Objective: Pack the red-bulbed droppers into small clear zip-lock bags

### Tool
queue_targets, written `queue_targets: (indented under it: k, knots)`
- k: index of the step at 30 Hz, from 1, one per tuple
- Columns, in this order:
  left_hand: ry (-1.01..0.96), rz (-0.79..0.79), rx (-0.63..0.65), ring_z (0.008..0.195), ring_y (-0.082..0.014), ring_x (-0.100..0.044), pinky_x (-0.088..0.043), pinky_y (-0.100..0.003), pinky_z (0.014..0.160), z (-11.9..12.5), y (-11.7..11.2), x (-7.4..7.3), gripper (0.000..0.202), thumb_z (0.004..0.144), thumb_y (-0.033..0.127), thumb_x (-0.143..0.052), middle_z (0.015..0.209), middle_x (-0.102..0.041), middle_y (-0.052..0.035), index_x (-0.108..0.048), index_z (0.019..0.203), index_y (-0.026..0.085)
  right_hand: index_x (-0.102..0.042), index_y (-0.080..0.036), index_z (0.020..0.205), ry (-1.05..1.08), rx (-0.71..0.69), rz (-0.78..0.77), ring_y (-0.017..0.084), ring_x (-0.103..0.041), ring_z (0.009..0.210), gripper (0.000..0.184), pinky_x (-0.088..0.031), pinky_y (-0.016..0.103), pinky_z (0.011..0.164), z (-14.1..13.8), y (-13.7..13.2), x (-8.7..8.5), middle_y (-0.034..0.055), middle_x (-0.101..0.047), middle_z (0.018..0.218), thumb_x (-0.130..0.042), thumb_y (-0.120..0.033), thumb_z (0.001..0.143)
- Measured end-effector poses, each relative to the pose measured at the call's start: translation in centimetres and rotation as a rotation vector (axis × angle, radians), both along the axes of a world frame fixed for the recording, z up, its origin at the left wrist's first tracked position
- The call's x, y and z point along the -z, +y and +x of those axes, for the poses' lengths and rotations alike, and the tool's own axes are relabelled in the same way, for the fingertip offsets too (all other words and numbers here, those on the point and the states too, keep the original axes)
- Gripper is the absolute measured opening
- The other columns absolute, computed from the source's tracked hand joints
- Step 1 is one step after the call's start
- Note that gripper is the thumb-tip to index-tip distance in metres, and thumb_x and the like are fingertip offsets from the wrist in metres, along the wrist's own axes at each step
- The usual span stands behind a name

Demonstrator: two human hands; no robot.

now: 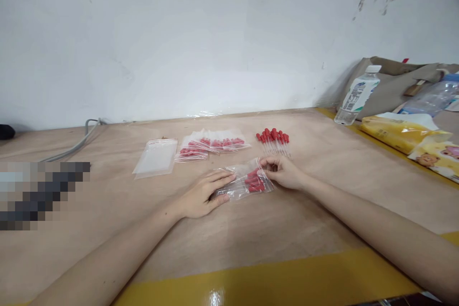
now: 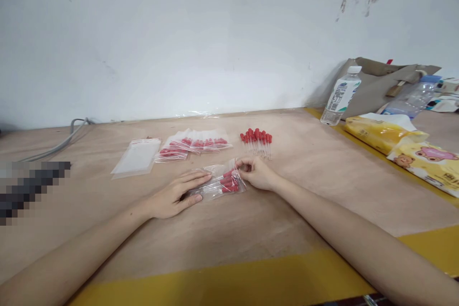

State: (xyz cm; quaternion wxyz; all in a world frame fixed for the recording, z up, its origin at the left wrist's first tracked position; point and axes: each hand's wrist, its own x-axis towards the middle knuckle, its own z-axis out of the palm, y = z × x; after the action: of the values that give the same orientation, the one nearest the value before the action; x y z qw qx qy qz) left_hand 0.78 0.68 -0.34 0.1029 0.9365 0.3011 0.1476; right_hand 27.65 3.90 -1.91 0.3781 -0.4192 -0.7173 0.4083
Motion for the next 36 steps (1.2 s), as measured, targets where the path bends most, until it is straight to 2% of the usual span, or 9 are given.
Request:
queue_targets:
  k: [4, 7, 10, 12, 14, 18, 22, 28, 36]
  knots:
    - [0.014, -0.012, -0.012, 0.127, -0.0217, -0.036, -0.029, -0.043, 0.106, 0.0, -0.1, 0.0, 0.049, 0.091, 0.036, -0.042, 0.137, -0.041, -0.0068, -0.033, 0.137, 0.024, -0.064, -0.015, 0.066, 0.112, 0.029, -0.122, 0.013, -0.054, 0.056, 0.029, -0.043, 0.026, 0.054, -1.1, -0.2, 0.3, 0.0018, -0.062, 0.063, -0.068, -0.044, 0.061]
    - [0.025, -0.020, -0.028, 0.127, -0.0218, -0.036, -0.028, -0.043, 0.107, 0.0, -0.1, 0.0, 0.050, 0.090, 0.037, -0.043, 0.137, -0.041, -0.0062, -0.032, 0.137, 0.025, -0.059, -0.015, 0.057, 0.086, 0.099, -0.092, 0.012, -0.053, 0.054, 0.030, -0.043, 0.026, 0.053, -1.3, -0.2, 0.3, 0.0002, -0.059, 0.057, -0.072, -0.042, 0.057]
    - [0.035, -0.023, -0.028, 0.128, -0.0216, -0.035, -0.026, -0.043, 0.107, -0.1, 0.0, 0.1, 0.049, 0.091, 0.038, -0.042, 0.138, -0.041, -0.0060, -0.032, 0.137, 0.025, -0.063, -0.015, 0.063, -0.007, -0.047, -0.082, 0.012, -0.055, 0.058, 0.028, -0.043, 0.026, 0.058, -0.3, 0.1, -0.4, 0.0013, -0.062, 0.063, -0.065, -0.042, 0.066]
    - [0.044, -0.027, -0.035, 0.129, -0.0219, -0.034, -0.027, -0.043, 0.107, -0.2, 0.0, 0.2, 0.049, 0.091, 0.039, -0.041, 0.139, -0.040, -0.0061, -0.033, 0.137, 0.024, -0.065, -0.015, 0.071, -0.074, -0.072, -0.107, 0.013, -0.057, 0.063, 0.026, -0.044, 0.026, 0.062, 0.8, 0.7, -1.1, 0.0028, -0.066, 0.070, -0.062, -0.040, 0.069]
    - [0.046, -0.029, -0.042, 0.129, -0.0224, -0.033, -0.027, -0.043, 0.107, -0.2, 0.1, 0.2, 0.050, 0.091, 0.040, -0.041, 0.139, -0.039, -0.0064, -0.034, 0.137, 0.023, -0.065, -0.015, 0.073, -0.156, 0.075, -0.064, 0.014, -0.058, 0.065, 0.021, -0.043, 0.025, 0.061, 1.8, 1.7, -1.9, 0.0034, -0.067, 0.073, -0.062, -0.036, 0.068]
    - [0.033, -0.035, -0.047, 0.128, -0.0232, -0.035, -0.027, -0.043, 0.107, -0.1, 0.0, 0.2, 0.049, 0.090, 0.041, -0.042, 0.138, -0.041, -0.0072, -0.037, 0.135, 0.022, -0.065, -0.016, 0.069, -0.458, 0.452, 0.199, 0.015, -0.056, 0.063, 0.012, -0.039, 0.025, 0.057, 2.3, 4.6, -2.8, 0.0038, -0.066, 0.069, -0.060, -0.027, 0.069]
    - [0.017, -0.035, -0.035, 0.128, -0.0231, -0.035, -0.029, -0.043, 0.106, 0.0, 0.0, 0.2, 0.048, 0.090, 0.040, -0.042, 0.137, -0.041, -0.0069, -0.039, 0.134, 0.022, -0.067, -0.018, 0.074, -0.733, 0.617, 0.304, 0.019, -0.059, 0.074, 0.019, -0.037, 0.028, 0.064, 0.6, 7.3, -2.9, 0.0065, -0.067, 0.079, -0.053, -0.030, 0.075]
    - [-0.011, -0.022, 0.002, 0.126, -0.0231, -0.037, -0.031, -0.043, 0.105, -0.1, 0.0, 0.1, 0.046, 0.091, 0.038, -0.041, 0.135, -0.044, -0.0078, -0.039, 0.134, 0.022, -0.066, -0.011, 0.082, -1.048, 0.728, 0.234, 0.029, -0.057, 0.090, 0.023, -0.031, 0.042, 0.079, -2.7, 8.8, -3.0, 0.0176, -0.065, 0.086, -0.049, -0.025, 0.078]
    - [-0.026, -0.029, 0.003, 0.126, -0.0230, -0.037, -0.032, -0.042, 0.105, -0.1, 0.0, 0.1, 0.046, 0.090, 0.037, -0.043, 0.134, -0.045, -0.0082, -0.040, 0.133, 0.021, -0.066, -0.011, 0.079, -0.949, 0.695, 0.020, 0.032, -0.057, 0.093, 0.018, -0.023, 0.047, 0.086, -3.8, 9.1, -3.5, 0.0181, -0.065, 0.089, -0.057, -0.023, 0.070]
